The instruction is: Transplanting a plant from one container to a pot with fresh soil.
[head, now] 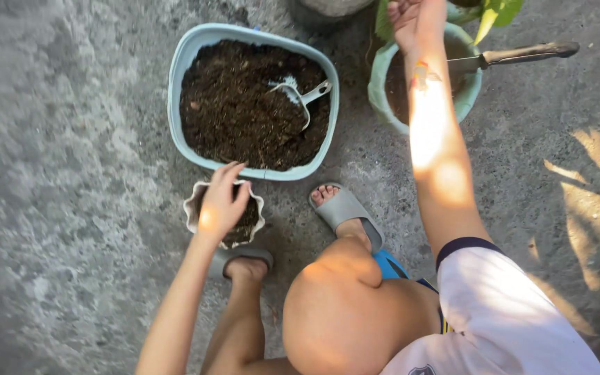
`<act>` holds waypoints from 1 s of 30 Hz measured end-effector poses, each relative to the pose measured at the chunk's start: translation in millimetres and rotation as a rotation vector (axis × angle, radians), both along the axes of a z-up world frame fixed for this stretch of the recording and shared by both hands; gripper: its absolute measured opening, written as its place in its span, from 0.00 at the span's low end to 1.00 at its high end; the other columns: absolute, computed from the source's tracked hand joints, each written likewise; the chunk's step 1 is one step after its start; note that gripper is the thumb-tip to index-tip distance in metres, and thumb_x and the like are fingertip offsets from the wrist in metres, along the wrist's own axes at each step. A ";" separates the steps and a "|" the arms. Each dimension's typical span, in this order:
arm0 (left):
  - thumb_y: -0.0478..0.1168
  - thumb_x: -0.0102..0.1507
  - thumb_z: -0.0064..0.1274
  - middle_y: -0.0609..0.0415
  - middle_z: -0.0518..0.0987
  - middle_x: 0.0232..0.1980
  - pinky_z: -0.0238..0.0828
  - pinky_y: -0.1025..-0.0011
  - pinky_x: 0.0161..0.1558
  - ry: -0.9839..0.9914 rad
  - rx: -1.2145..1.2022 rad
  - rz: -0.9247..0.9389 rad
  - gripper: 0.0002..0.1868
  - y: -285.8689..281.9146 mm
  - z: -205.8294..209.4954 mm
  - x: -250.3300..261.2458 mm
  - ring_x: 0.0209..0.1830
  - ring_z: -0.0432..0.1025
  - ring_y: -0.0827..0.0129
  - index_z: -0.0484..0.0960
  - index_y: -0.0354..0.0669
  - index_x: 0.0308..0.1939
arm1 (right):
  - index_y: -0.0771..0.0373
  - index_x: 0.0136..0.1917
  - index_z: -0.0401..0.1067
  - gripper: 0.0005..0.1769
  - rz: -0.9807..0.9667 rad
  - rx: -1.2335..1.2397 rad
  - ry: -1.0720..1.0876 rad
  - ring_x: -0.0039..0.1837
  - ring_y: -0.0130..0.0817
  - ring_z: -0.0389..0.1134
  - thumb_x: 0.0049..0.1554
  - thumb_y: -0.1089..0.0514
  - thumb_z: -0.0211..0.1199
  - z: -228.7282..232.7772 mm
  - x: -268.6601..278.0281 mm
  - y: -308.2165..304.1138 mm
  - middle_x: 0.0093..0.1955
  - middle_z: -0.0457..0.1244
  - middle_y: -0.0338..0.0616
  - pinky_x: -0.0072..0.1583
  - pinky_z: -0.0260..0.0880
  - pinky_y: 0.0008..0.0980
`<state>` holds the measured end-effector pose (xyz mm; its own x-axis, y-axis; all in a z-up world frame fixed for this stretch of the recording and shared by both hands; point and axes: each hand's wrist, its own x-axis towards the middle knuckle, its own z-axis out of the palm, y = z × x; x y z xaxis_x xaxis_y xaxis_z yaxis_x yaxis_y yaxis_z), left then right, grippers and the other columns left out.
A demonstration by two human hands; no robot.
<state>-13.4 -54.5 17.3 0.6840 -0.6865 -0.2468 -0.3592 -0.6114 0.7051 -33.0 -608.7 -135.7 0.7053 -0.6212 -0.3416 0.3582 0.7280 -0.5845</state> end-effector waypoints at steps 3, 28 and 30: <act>0.41 0.66 0.52 0.43 0.72 0.67 0.73 0.62 0.51 0.167 -0.029 0.004 0.22 -85.4 27.5 8.6 0.59 0.73 0.51 0.75 0.38 0.63 | 0.64 0.49 0.68 0.15 -0.046 0.070 0.040 0.41 0.38 0.69 0.66 0.50 0.60 -2.5 10.9 -2.9 0.38 0.65 0.45 0.45 0.73 0.38; 0.34 0.72 0.49 0.42 0.69 0.72 0.66 0.60 0.72 -0.045 -0.402 -0.019 0.24 -278.4 46.1 9.1 0.74 0.67 0.48 0.67 0.39 0.73 | 0.55 0.45 0.72 0.12 -0.284 -0.072 0.203 0.31 0.19 0.52 0.61 0.47 0.69 108.0 18.5 77.7 0.33 0.56 0.28 0.35 0.48 0.25; 0.31 0.73 0.51 0.38 0.62 0.76 0.60 0.58 0.76 -0.132 -0.481 0.065 0.28 -277.3 65.6 9.5 0.78 0.61 0.45 0.63 0.38 0.77 | 0.55 0.45 0.73 0.11 -0.279 -0.208 0.200 0.32 0.17 0.51 0.63 0.47 0.67 139.3 10.8 103.5 0.32 0.54 0.26 0.34 0.47 0.24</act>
